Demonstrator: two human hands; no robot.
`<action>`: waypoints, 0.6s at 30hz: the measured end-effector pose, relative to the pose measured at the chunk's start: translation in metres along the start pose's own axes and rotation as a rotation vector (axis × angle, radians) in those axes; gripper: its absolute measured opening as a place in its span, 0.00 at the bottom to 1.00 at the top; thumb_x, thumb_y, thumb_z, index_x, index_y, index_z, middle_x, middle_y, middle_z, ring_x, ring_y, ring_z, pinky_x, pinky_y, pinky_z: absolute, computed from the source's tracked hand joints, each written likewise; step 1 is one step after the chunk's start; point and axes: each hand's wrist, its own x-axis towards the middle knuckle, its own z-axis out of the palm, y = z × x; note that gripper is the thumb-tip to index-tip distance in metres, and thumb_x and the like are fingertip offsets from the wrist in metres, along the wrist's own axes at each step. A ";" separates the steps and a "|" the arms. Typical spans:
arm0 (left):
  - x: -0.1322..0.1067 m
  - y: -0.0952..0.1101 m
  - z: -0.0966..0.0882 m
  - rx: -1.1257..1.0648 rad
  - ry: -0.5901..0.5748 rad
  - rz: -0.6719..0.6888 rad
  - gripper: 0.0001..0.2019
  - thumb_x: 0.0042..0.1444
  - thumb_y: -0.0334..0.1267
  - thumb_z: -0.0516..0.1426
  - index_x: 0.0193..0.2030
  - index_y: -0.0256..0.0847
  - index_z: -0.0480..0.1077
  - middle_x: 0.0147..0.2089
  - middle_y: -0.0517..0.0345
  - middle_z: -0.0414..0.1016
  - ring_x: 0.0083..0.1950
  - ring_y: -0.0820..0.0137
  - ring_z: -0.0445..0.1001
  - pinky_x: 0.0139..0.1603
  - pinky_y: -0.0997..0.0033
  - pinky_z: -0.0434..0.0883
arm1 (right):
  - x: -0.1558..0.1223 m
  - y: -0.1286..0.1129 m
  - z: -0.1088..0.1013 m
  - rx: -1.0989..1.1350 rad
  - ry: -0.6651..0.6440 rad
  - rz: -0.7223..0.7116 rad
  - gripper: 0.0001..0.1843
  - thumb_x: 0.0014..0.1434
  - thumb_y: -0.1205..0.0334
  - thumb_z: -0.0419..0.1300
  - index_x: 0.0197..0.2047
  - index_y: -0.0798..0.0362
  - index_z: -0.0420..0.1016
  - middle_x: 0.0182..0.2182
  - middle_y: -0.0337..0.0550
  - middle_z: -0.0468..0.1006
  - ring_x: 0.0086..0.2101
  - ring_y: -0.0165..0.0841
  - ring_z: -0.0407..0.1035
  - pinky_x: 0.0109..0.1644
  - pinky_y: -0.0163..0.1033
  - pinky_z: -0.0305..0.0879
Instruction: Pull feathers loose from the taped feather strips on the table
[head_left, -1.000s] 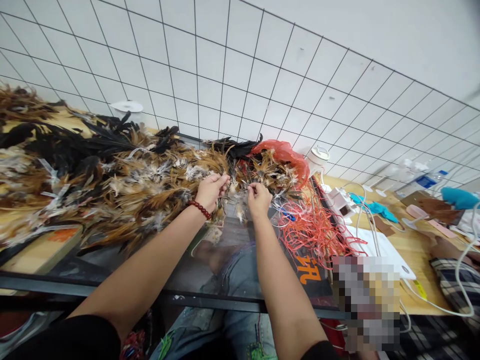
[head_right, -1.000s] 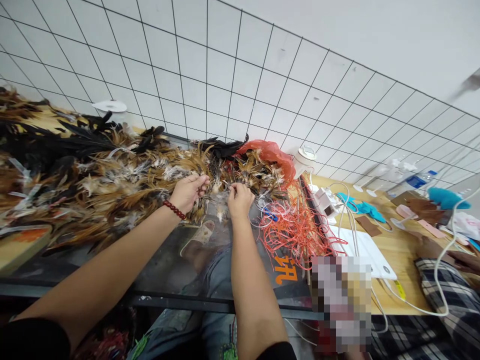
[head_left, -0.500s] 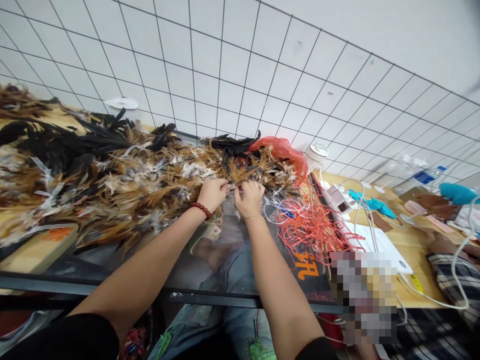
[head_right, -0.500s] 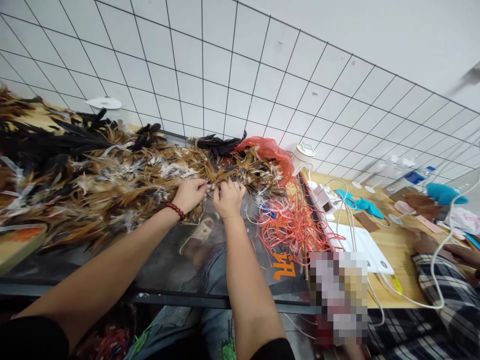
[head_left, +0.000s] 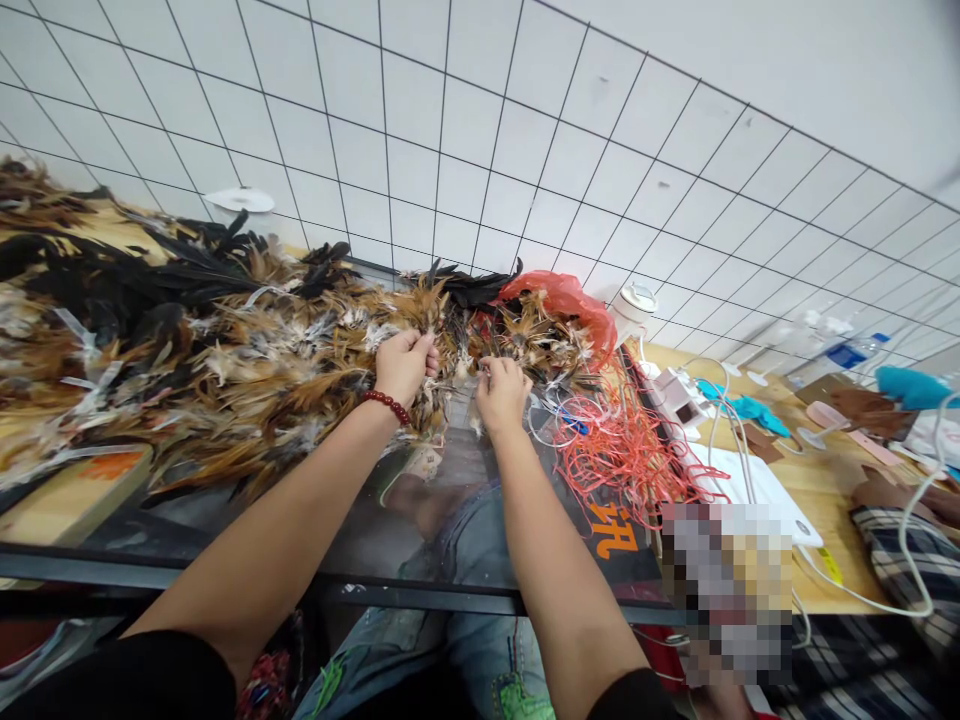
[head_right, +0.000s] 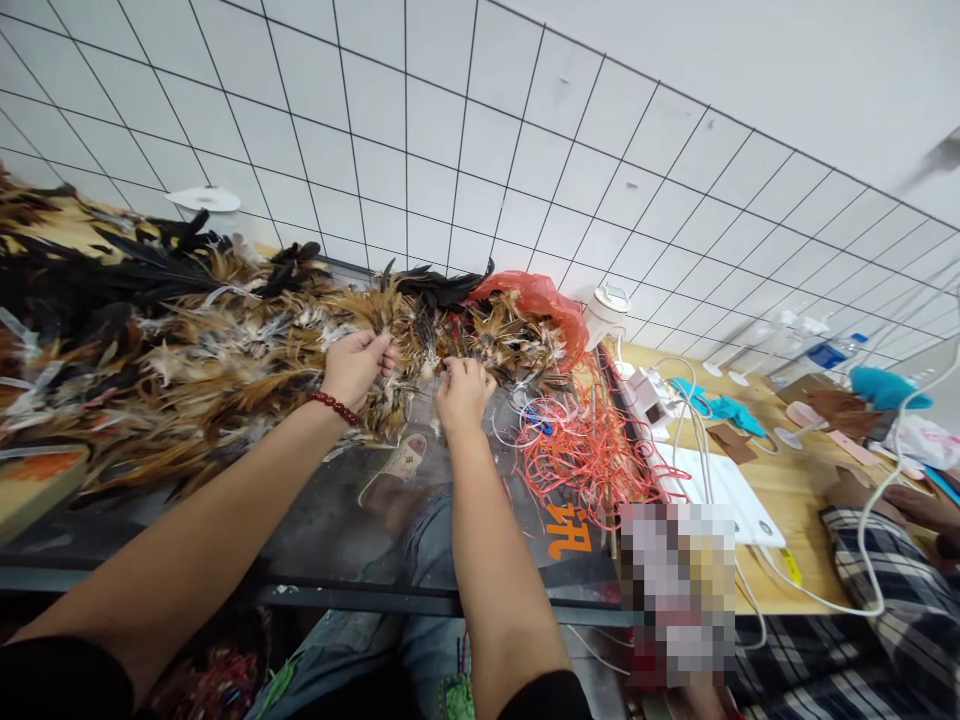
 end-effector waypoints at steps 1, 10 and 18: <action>-0.001 0.001 0.001 -0.027 0.006 -0.002 0.13 0.56 0.30 0.56 0.20 0.38 0.64 0.20 0.60 0.67 0.19 0.77 0.63 0.21 0.77 0.62 | -0.001 -0.001 0.002 -0.018 -0.048 -0.048 0.14 0.59 0.63 0.56 0.48 0.44 0.74 0.46 0.44 0.74 0.48 0.40 0.62 0.53 0.48 0.49; -0.008 0.001 0.005 -0.089 0.015 -0.005 0.12 0.56 0.30 0.57 0.21 0.38 0.65 0.20 0.62 0.67 0.19 0.78 0.63 0.20 0.78 0.61 | 0.000 0.001 0.009 0.004 -0.039 0.034 0.15 0.61 0.67 0.51 0.43 0.47 0.78 0.46 0.45 0.77 0.48 0.40 0.64 0.54 0.51 0.49; -0.008 0.001 0.006 -0.116 0.048 0.019 0.14 0.58 0.30 0.55 0.21 0.38 0.64 0.19 0.63 0.65 0.19 0.78 0.62 0.20 0.77 0.61 | 0.005 0.006 0.003 0.334 0.121 0.029 0.14 0.61 0.57 0.54 0.44 0.52 0.77 0.33 0.41 0.81 0.35 0.32 0.72 0.48 0.40 0.61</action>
